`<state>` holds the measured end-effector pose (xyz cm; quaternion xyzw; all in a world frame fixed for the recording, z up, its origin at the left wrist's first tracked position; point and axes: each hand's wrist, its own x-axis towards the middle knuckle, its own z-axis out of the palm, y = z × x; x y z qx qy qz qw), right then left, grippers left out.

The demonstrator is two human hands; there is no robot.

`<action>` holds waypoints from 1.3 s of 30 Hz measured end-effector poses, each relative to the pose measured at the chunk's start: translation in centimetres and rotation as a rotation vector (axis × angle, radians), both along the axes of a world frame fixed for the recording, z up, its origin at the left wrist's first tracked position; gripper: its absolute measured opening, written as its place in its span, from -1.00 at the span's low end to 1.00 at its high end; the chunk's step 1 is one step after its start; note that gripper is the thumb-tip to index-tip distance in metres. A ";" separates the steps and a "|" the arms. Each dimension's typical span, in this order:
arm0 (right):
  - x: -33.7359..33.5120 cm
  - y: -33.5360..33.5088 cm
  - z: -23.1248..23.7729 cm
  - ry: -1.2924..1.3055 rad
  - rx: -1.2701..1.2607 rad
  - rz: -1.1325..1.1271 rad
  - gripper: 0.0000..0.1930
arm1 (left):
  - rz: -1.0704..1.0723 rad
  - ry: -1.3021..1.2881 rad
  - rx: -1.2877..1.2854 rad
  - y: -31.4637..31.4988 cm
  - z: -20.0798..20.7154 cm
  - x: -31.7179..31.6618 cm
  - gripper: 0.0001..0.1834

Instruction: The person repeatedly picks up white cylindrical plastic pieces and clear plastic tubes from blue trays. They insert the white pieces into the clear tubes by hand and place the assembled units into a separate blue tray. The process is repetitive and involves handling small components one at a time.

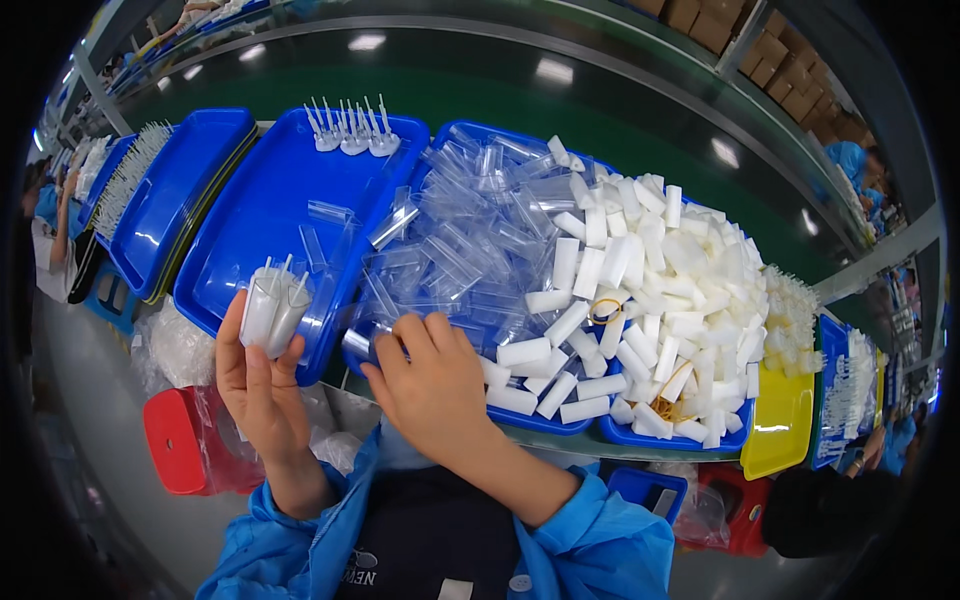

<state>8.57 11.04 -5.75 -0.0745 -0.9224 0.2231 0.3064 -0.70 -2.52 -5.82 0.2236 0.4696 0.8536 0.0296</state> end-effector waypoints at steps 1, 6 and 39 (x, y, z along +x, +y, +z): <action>0.1 -0.1 -0.1 -0.026 -0.011 0.004 -0.69 | -0.019 0.016 -0.025 -0.1 0.1 -0.1 -0.52; 2.8 1.3 1.2 0.110 -0.304 0.045 -0.70 | -0.016 0.054 -0.112 0.1 -0.3 0.2 -0.49; 11.5 6.1 2.8 0.491 -0.821 -0.006 -0.77 | -0.503 0.320 -0.312 4.7 0.5 6.1 -0.52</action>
